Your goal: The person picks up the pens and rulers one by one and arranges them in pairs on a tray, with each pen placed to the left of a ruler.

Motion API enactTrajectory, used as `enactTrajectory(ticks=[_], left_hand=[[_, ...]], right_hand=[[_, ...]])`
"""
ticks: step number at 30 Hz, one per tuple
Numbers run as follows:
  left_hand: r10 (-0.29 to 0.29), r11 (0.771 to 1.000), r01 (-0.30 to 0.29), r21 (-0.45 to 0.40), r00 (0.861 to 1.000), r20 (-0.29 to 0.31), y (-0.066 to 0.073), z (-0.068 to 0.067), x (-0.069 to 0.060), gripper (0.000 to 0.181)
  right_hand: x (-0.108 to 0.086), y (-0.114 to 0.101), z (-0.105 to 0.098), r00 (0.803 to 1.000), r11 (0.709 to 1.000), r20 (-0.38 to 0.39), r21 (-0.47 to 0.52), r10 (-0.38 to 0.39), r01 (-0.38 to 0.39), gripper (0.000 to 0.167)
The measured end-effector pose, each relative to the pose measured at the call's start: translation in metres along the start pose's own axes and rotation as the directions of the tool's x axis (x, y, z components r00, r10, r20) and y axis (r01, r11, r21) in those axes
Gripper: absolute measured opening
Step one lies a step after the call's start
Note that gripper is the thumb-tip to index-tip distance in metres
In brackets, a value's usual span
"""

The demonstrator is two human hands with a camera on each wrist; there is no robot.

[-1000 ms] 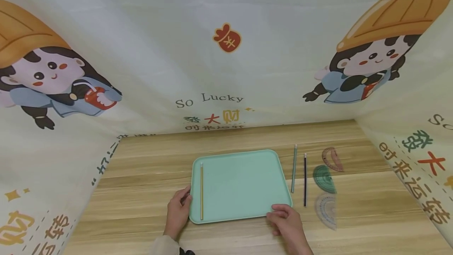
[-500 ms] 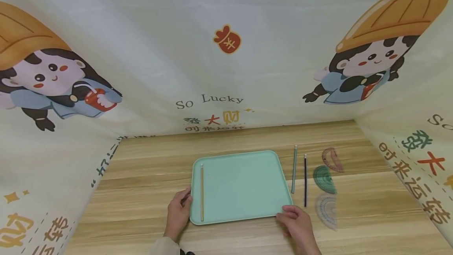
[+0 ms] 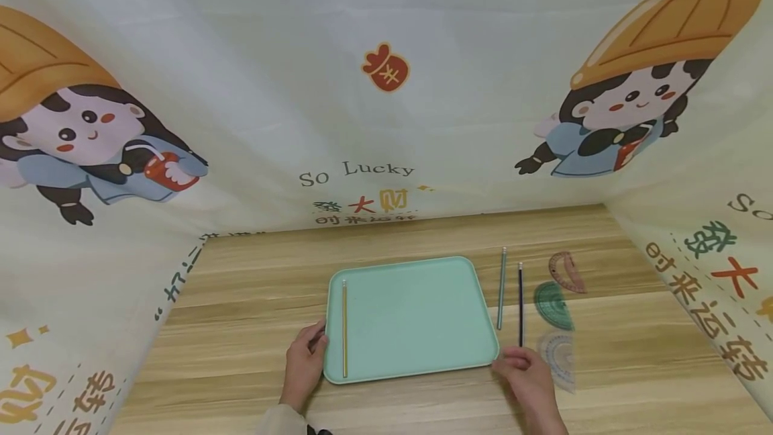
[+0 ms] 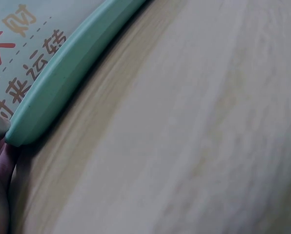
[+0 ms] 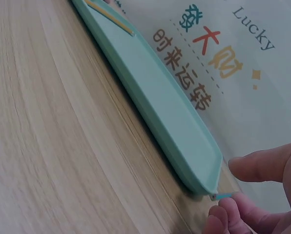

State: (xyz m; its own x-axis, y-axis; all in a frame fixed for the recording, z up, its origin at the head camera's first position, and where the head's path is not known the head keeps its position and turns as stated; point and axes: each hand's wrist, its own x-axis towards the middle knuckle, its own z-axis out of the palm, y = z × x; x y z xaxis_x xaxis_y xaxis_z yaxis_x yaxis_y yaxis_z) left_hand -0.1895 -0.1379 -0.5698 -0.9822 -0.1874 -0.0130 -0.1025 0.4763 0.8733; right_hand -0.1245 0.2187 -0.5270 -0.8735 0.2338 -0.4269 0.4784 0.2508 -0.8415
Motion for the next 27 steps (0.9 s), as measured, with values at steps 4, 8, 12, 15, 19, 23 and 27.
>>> enactTrajectory(ticks=[4,8,12,15,19,23,27], left_hand=[[0.002,1.000,-0.002,0.009,1.000,-0.001,0.000,-0.001,0.001,0.036],[-0.008,1.000,0.008,0.013,1.000,-0.003,0.001,-0.001,0.001,0.035],[-0.021,1.000,0.021,0.013,1.000,0.004,0.001,-0.001,0.001,0.035],[-0.022,1.000,0.022,0.018,1.000,0.005,0.001,-0.001,0.000,0.036],[-0.021,1.000,0.021,0.019,1.000,0.001,0.000,-0.001,0.000,0.036],[-0.014,1.000,0.014,0.015,1.000,0.000,0.000,0.000,0.000,0.036],[-0.012,1.000,0.012,0.011,1.000,-0.003,0.001,0.000,0.001,0.036]], right_hand=[[0.003,0.000,-0.008,0.999,1.000,-0.041,-0.005,-0.010,0.010,0.055],[0.005,0.001,-0.016,0.998,1.000,-0.065,-0.007,-0.019,0.018,0.054],[0.008,0.003,-0.025,0.995,0.995,-0.078,-0.079,-0.064,0.058,0.051],[0.012,0.002,-0.031,0.990,0.989,-0.105,-0.129,-0.090,0.076,0.050],[0.015,0.003,-0.037,0.987,0.989,-0.141,-0.141,-0.071,0.051,0.059],[0.015,0.007,-0.045,0.990,0.992,-0.134,-0.127,-0.042,0.025,0.071],[0.012,0.009,-0.048,0.986,0.993,-0.163,-0.119,-0.046,0.027,0.074]])
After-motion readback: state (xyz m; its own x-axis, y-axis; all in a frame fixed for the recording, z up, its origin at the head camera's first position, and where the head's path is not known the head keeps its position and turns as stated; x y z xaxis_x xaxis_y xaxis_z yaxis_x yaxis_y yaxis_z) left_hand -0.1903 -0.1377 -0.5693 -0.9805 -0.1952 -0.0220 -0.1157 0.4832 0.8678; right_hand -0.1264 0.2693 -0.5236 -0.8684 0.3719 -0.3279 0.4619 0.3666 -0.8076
